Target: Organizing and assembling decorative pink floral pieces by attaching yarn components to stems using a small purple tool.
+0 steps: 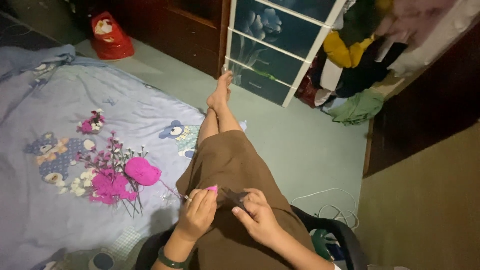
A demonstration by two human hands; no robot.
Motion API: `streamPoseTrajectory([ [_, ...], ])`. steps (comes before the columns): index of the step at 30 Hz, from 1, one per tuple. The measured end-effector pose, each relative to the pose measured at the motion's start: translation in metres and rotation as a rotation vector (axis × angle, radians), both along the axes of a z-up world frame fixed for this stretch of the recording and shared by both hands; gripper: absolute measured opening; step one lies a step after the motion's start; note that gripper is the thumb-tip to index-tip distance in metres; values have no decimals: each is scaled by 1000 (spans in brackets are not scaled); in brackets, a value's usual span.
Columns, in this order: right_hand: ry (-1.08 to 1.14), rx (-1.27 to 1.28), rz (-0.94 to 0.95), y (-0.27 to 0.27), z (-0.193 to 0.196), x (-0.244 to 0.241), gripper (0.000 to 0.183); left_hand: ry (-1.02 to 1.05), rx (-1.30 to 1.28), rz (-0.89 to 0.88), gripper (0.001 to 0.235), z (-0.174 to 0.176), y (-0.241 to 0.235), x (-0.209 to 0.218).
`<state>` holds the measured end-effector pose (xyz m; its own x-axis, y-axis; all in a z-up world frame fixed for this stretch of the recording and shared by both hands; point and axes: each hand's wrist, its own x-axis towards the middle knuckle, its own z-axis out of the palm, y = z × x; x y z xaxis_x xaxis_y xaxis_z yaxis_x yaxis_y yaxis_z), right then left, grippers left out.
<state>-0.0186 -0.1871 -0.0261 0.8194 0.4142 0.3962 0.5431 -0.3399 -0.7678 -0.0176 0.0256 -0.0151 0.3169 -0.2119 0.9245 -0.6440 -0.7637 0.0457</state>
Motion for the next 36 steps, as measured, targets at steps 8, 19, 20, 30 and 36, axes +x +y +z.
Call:
streamPoseTrajectory([
  [8, 58, -31, -4, -1, -2, 0, 44, -4, 34, 39, 10, 0, -3, 2],
  [19, 26, -118, -33, 5, -7, -7, 45, -54, 91, 112, 12, 1, 2, -3],
  [20, 8, -153, -49, 4, -8, -8, 47, -68, 96, 108, 13, 1, 3, -3],
  [30, -66, -227, -96, 5, -19, -13, 52, -110, 133, 101, 12, -4, 3, -3],
  [36, -60, -300, -125, 6, -37, -16, 55, -84, 169, 126, 12, -14, 6, -3],
])
